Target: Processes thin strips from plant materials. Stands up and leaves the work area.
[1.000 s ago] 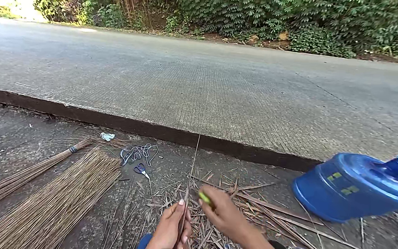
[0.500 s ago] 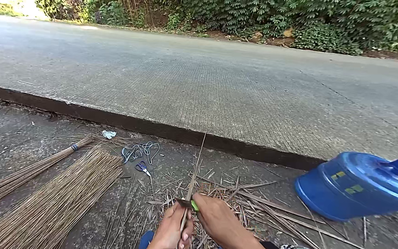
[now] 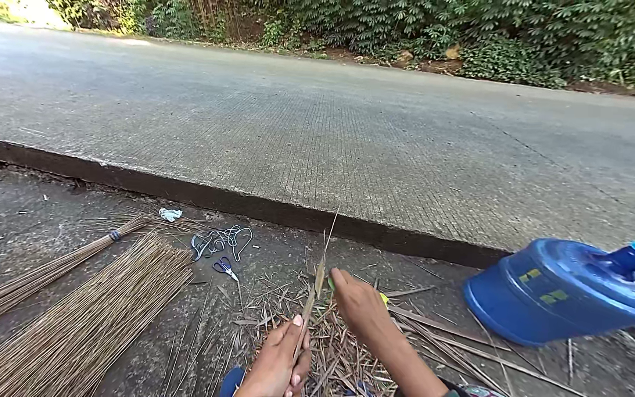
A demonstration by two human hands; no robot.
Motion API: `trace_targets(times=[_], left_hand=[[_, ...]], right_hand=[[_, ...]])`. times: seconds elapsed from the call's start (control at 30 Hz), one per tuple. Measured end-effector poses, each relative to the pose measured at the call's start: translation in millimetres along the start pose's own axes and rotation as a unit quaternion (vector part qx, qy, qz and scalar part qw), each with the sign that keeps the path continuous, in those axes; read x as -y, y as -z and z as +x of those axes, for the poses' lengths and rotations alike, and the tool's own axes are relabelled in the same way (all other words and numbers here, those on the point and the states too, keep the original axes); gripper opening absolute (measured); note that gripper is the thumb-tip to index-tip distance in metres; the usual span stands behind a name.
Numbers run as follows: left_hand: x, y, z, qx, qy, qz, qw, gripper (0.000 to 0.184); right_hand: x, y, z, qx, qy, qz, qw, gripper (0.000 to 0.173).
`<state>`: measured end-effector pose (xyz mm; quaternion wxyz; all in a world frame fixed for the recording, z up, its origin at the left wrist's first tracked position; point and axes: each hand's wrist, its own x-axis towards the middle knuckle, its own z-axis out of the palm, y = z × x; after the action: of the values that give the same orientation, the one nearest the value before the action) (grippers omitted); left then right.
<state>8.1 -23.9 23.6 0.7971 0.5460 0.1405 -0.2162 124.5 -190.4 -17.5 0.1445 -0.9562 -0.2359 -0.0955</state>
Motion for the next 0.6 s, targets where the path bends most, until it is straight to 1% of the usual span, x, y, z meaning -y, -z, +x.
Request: trace_targets(times=[0.13, 0.17, 0.2, 0.27, 0.3, 0.37, 0.43, 0.47, 0.53, 0.6], left_hand=[[8, 0, -5, 0.013, -0.013, 0.018, 1.0, 0.04], [9, -1, -5, 0.014, -0.015, 0.021, 1.0, 0.04], [9, -1, -6, 0.015, -0.017, 0.023, 0.999, 0.041], [8, 0, -5, 0.016, -0.02, 0.025, 0.999, 0.04], [8, 1, -4, 0.014, -0.023, 0.022, 0.999, 0.04], [6, 0, -2, 0.006, -0.027, 0.013, 1.0, 0.041], [4, 1, -2, -0.006, -0.029, 0.001, 1.0, 0.041], [4, 1, -2, -0.013, -0.034, -0.006, 0.999, 0.041], [3, 2, -3, -0.025, -0.052, -0.018, 0.998, 0.041], [3, 3, -2, -0.037, -0.061, -0.023, 0.997, 0.04]], right_hand=[[-25, 12, 15, 0.065, -0.132, -0.006, 0.989, 0.035], [-33, 15, 16, 0.061, -0.149, -0.009, 0.987, 0.035], [-41, 15, 15, 0.034, -0.152, -0.008, 0.988, 0.035], [-51, 8, 8, -0.064, -0.103, 0.01, 0.993, 0.032], [-49, 9, 3, -0.083, -0.071, 0.035, 0.993, 0.031], [-28, 16, -9, -0.072, -0.013, 0.096, 0.993, 0.029], [6, 24, -23, -0.058, 0.052, 0.142, 0.987, 0.023], [21, 24, -29, -0.06, 0.095, 0.146, 0.983, 0.018], [41, 17, -36, -0.076, 0.171, 0.116, 0.976, 0.01], [46, 10, -37, -0.082, 0.19, 0.068, 0.976, 0.01]])
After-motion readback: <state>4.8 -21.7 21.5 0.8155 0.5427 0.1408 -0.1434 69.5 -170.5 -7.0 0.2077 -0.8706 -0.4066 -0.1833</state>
